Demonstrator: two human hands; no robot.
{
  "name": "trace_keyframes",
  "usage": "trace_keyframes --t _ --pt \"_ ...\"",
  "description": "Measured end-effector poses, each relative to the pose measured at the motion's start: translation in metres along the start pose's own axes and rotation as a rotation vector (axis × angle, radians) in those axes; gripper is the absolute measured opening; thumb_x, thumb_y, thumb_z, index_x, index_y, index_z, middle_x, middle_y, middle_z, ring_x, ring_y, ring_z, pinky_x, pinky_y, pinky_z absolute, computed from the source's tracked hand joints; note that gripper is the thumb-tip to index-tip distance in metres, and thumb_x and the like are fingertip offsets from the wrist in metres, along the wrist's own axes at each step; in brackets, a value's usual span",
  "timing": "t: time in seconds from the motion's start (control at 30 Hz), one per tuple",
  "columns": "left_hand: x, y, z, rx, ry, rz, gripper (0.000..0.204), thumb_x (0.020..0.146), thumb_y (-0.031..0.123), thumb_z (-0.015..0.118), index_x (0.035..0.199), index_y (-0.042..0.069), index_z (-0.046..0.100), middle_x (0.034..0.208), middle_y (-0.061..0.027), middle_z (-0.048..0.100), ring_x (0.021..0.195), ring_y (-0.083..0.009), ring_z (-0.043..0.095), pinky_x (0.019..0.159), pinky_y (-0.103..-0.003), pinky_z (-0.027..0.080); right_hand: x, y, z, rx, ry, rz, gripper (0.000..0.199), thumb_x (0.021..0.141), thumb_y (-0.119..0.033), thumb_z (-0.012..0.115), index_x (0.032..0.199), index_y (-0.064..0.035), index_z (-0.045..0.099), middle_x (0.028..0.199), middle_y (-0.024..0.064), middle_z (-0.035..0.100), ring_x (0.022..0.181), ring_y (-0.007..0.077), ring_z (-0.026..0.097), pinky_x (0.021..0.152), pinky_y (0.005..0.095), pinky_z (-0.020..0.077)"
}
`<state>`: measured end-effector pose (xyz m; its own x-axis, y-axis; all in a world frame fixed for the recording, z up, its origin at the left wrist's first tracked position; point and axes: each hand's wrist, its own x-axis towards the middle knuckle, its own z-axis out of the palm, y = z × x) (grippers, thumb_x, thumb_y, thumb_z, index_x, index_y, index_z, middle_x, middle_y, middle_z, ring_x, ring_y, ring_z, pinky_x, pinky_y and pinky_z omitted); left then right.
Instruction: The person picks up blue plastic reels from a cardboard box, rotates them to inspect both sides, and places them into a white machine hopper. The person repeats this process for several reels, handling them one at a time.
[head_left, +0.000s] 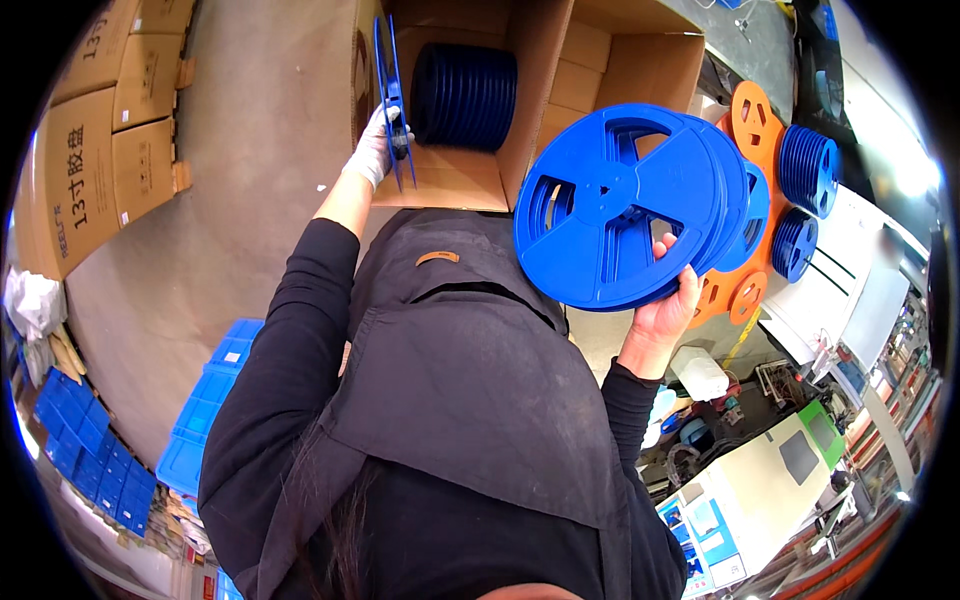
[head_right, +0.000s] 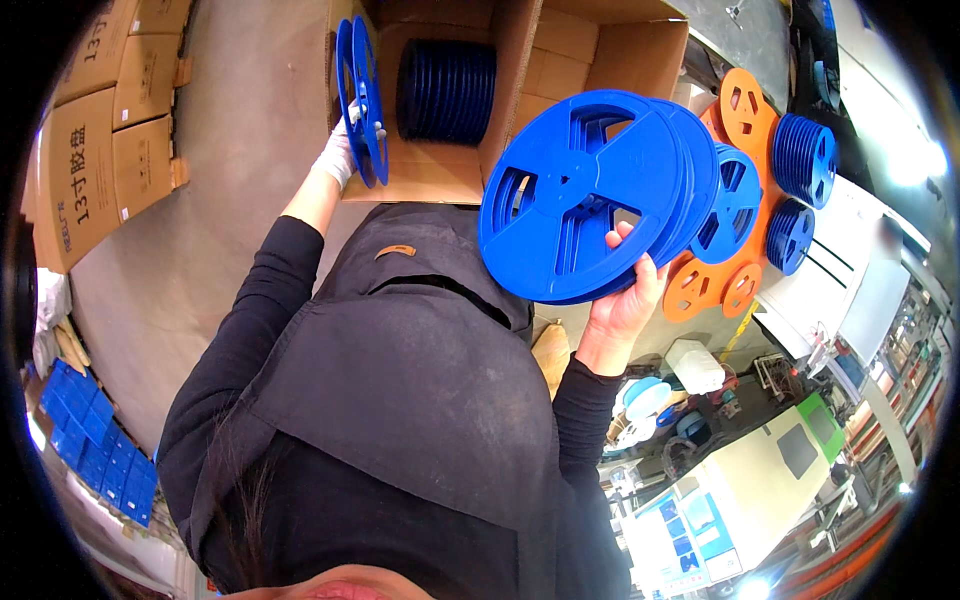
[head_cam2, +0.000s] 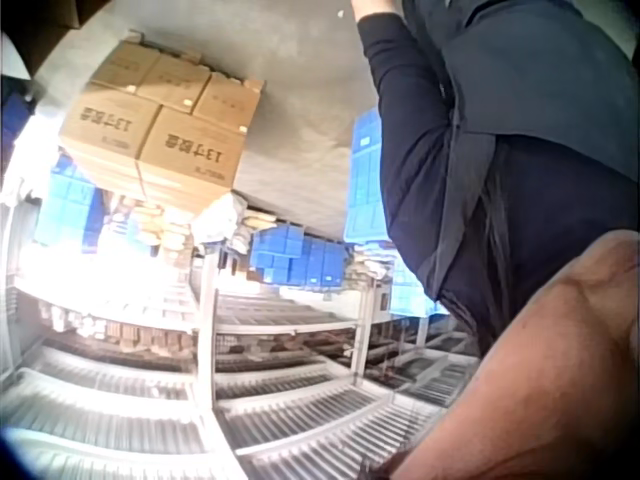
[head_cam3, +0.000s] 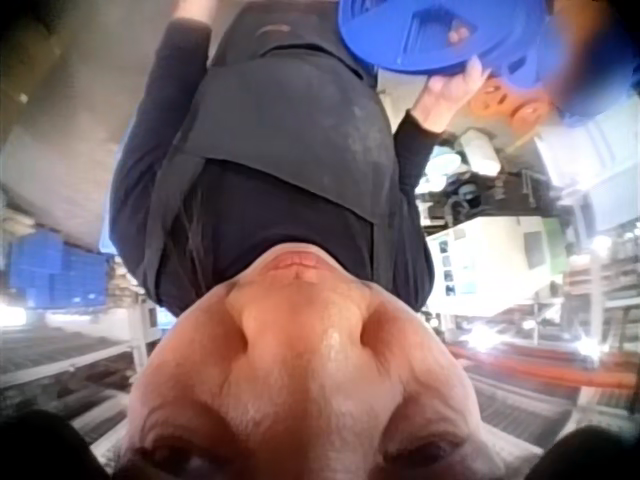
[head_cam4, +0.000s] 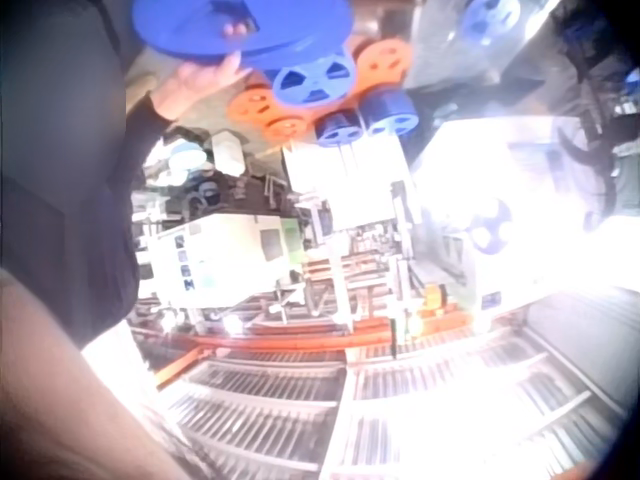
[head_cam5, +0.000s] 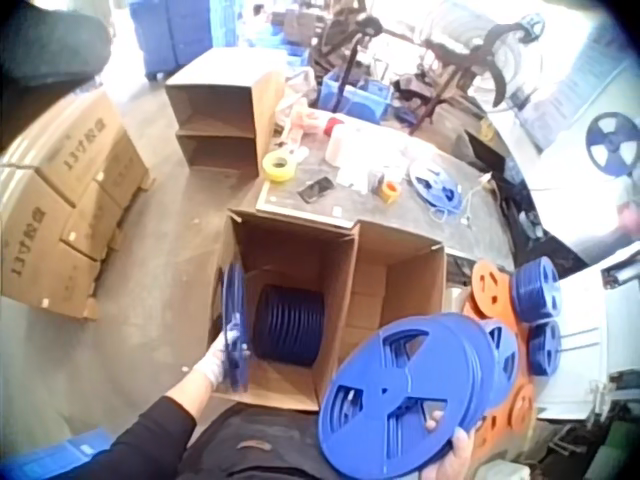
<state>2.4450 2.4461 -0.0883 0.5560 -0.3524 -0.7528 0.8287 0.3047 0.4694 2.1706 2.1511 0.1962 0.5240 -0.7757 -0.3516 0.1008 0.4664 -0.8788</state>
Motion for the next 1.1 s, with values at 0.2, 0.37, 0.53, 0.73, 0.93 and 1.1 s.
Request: trace_keyframes --t 0.2,0.37,0.53,0.73,0.93,1.1 --pt "0.008 0.003 0.003 0.047 0.042 -0.039 0.040 0.073 0.038 0.077 0.104 0.018 0.062 0.076 -0.0018 0.061 0.063 -0.0182 0.058 0.061 -0.033 0.050 -0.002 0.002 -0.005 -0.003 0.056 -0.009 0.037 0.087 -0.008 0.054 0.123 0.0037 0.051 0.110 0.0222 0.064 0.093 0.0288 0.067 0.086 0.0405 0.0559" --pt "0.019 0.001 -0.024 0.291 0.224 -0.227 0.075 0.081 0.066 0.054 0.136 0.016 0.040 0.130 -0.0105 0.046 0.112 -0.0281 0.047 0.092 -0.048 0.038 -0.004 0.000 -0.001 0.018 0.052 -0.002 0.039 0.086 -0.008 0.052 0.123 0.0027 0.050 0.109 0.0213 0.064 0.092 0.0291 0.067 0.087 0.0411 0.0546" --pt "0.012 -0.004 -0.041 0.381 0.249 -0.167 0.080 0.089 0.062 0.044 0.151 0.018 0.019 0.156 -0.0147 0.017 0.142 -0.0359 0.017 0.114 -0.047 0.015 -0.009 0.006 -0.026 0.253 -0.025 0.013 0.037 0.087 -0.013 0.054 0.121 0.0021 0.053 0.112 0.0194 0.063 0.094 0.0283 0.066 0.087 0.0448 0.0539" --pt "-0.034 0.005 -0.008 0.427 0.194 0.189 0.047 0.096 0.032 0.048 0.138 0.010 0.044 0.135 -0.0062 0.050 0.126 -0.0225 0.045 0.108 -0.039 0.031 -0.012 0.010 -0.046 0.597 -0.242 0.119 0.048 0.086 -0.019 0.064 0.128 -0.0022 0.048 0.111 0.0083 0.056 0.095 0.0174 0.054 0.094 0.0450 0.0476" --pt "-0.074 0.036 0.037 0.390 0.042 0.436 0.040 0.096 0.016 0.053 0.133 0.002 0.049 0.131 -0.0070 0.054 0.122 -0.0153 0.048 0.105 -0.027 0.034 -0.011 0.015 -0.033 0.835 -0.425 0.119 0.040 0.088 -0.022 0.065 0.121 -0.0035 0.054 0.109 0.0055 0.056 0.094 0.0151 0.055 0.093 0.0486 0.0482" --pt "-0.107 0.050 0.079 0.584 0.054 0.619 0.040 0.096 0.015 0.053 0.134 0.002 0.048 0.132 -0.0083 0.053 0.123 -0.0170 0.048 0.106 -0.028 0.034 -0.008 0.013 -0.030 0.862 -0.463 0.113 0.037 0.088 -0.025 0.064 0.116 -0.0029 0.057 0.108 0.0034 0.056 0.094 0.0141 0.055 0.093 0.0488 0.0486"
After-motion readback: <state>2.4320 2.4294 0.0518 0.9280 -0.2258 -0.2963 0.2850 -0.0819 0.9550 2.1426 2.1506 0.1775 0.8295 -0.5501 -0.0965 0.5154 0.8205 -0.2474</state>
